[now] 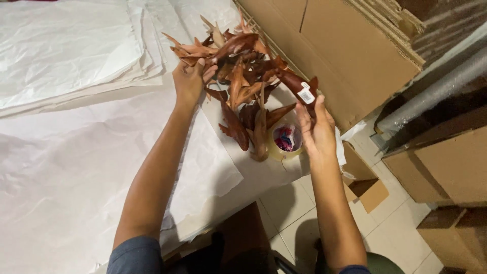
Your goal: Wrapping small wooden shark figurines in white tissue paper at a manual packaging station.
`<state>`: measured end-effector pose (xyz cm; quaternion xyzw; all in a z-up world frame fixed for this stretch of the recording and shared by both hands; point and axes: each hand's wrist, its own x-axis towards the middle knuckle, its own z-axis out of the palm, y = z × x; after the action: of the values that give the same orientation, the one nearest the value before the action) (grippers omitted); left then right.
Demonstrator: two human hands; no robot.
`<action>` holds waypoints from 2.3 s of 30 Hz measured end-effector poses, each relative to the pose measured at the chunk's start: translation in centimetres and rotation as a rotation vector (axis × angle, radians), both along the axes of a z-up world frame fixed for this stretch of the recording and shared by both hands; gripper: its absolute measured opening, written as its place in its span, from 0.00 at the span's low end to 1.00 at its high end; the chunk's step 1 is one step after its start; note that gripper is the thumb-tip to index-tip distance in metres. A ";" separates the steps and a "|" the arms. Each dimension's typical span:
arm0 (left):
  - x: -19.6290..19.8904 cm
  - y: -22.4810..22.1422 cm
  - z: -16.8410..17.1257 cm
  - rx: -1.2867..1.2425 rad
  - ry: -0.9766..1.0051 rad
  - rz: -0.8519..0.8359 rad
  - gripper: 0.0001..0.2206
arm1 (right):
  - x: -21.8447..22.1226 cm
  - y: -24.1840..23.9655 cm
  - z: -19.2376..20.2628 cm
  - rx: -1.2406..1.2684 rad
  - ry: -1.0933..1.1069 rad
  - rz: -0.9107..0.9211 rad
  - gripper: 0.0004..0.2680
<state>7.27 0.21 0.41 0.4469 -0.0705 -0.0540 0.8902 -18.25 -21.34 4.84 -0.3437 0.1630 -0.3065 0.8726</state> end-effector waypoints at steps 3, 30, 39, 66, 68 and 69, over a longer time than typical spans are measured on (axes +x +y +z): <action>0.8 -0.7 -1.2 0.033 -0.047 0.026 0.09 | 0.5 -1.5 -1.1 0.000 -0.005 -0.027 0.13; -16.5 11.5 7.3 0.272 -0.600 -0.354 0.31 | 0.2 17.6 4.3 -0.203 0.027 0.281 0.18; -21.4 20.0 9.6 0.346 -0.737 -0.013 0.18 | 0.2 24.2 1.2 -0.257 -0.047 0.650 0.11; -24.3 36.2 5.5 1.347 -0.472 0.036 0.20 | 2.9 27.3 -0.1 -1.370 -0.124 0.776 0.08; -23.8 37.4 4.3 1.342 -0.454 0.046 0.17 | 2.2 27.3 0.7 -1.305 -0.083 0.821 0.07; -24.0 37.3 4.6 1.342 -0.455 0.045 0.17 | 2.6 26.9 0.1 -1.305 -0.082 0.819 0.07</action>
<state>-16.74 37.50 4.98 0.9004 -0.1972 0.0272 0.3868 -15.68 5.61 4.91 -0.8098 -0.2234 -0.0057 0.5425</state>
